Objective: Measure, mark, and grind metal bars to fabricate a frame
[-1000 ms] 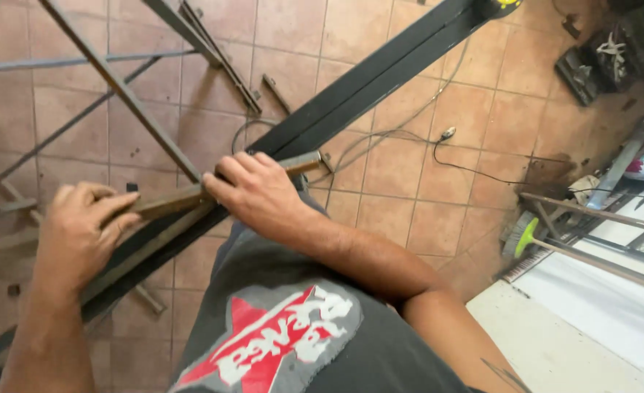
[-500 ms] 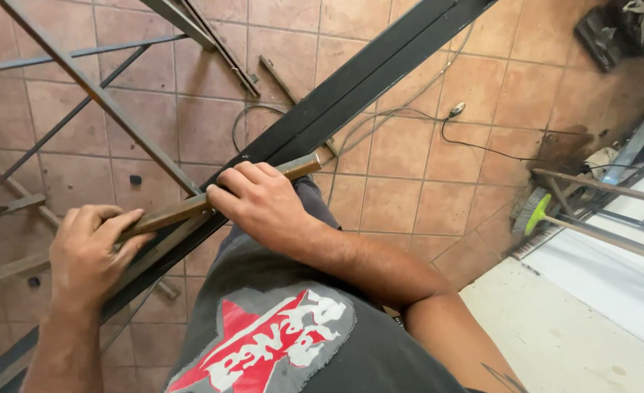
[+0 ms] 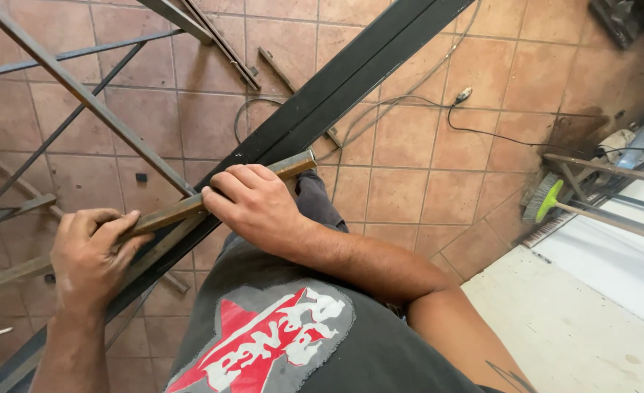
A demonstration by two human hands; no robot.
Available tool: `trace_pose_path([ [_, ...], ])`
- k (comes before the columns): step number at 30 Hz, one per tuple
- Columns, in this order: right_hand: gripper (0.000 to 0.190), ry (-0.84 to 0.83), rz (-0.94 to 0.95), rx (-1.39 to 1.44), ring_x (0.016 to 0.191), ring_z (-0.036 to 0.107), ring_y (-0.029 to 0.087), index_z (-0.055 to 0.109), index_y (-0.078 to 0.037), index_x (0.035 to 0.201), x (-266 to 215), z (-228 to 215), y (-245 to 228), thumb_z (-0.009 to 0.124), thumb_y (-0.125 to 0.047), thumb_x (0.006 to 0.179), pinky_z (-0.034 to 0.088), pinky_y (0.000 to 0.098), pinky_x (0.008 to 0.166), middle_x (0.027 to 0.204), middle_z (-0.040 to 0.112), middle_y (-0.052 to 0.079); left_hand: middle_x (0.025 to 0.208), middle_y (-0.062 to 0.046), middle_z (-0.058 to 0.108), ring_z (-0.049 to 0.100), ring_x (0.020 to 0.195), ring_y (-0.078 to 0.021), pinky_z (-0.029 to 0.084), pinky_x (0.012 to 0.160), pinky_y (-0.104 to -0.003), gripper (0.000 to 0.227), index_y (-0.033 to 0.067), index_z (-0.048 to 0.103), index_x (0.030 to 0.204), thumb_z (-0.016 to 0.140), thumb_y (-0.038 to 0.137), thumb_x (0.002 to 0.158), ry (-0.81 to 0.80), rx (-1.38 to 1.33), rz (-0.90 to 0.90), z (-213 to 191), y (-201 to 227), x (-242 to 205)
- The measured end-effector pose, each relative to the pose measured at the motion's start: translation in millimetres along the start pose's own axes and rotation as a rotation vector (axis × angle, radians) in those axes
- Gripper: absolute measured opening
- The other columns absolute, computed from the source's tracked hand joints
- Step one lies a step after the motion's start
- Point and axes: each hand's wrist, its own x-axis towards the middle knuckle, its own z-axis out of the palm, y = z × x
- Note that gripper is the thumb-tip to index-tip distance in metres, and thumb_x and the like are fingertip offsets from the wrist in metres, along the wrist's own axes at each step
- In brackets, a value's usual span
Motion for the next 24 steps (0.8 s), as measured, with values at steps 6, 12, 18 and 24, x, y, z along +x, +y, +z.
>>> trace_pose_path([
  [6, 0.007, -0.002, 0.015, -0.006, 0.086, 0.061, 0.025, 0.062, -0.008, 0.095, 1.2, -0.7, -0.7, 0.065, -0.002, 0.097, 0.049, 0.0366, 0.078, 0.093, 0.061, 0.006, 0.117, -0.012, 0.068, 0.062, 0.104, -0.0297, 0.047, 0.097, -0.043, 0.038, 0.0101, 0.079, 0.121, 0.091, 0.025, 0.088, 0.004, -0.048, -0.019, 3.4, -2.5, -1.5],
  [12, 0.010, 0.012, 0.013, -0.004, 0.087, 0.061, 0.025, 0.059, -0.009, 0.091, 1.5, -1.4, -1.9, 0.063, -0.001, 0.097, 0.049, 0.0359, 0.078, 0.094, 0.062, 0.007, 0.117, -0.013, 0.069, 0.061, 0.104, -0.0298, 0.047, 0.098, -0.042, 0.036, 0.0078, 0.080, 0.120, 0.093, 0.017, 0.088, 0.022, -0.073, -0.041, -0.2, 4.7, 0.0],
  [18, 0.012, 0.019, 0.020, -0.011, 0.085, 0.060, 0.025, 0.058, -0.009, 0.090, 1.3, -0.5, -2.5, 0.064, 0.000, 0.096, 0.049, 0.0359, 0.077, 0.093, 0.061, 0.007, 0.117, -0.013, 0.069, 0.062, 0.104, -0.0302, 0.046, 0.101, -0.044, 0.036, 0.0063, 0.079, 0.121, 0.090, 0.017, 0.089, -0.002, -0.097, -0.038, -2.7, 3.8, 0.9],
  [24, 0.015, 0.020, 0.023, -0.018, 0.081, 0.057, 0.024, 0.056, -0.011, 0.088, 1.8, -0.6, -0.8, 0.063, 0.000, 0.095, 0.047, 0.0356, 0.074, 0.090, 0.058, 0.006, 0.118, -0.013, 0.069, 0.062, 0.104, -0.0308, 0.048, 0.098, -0.044, 0.036, 0.0064, 0.079, 0.120, 0.091, 0.018, 0.089, 0.001, -0.076, -0.021, -2.1, 4.3, 3.7],
])
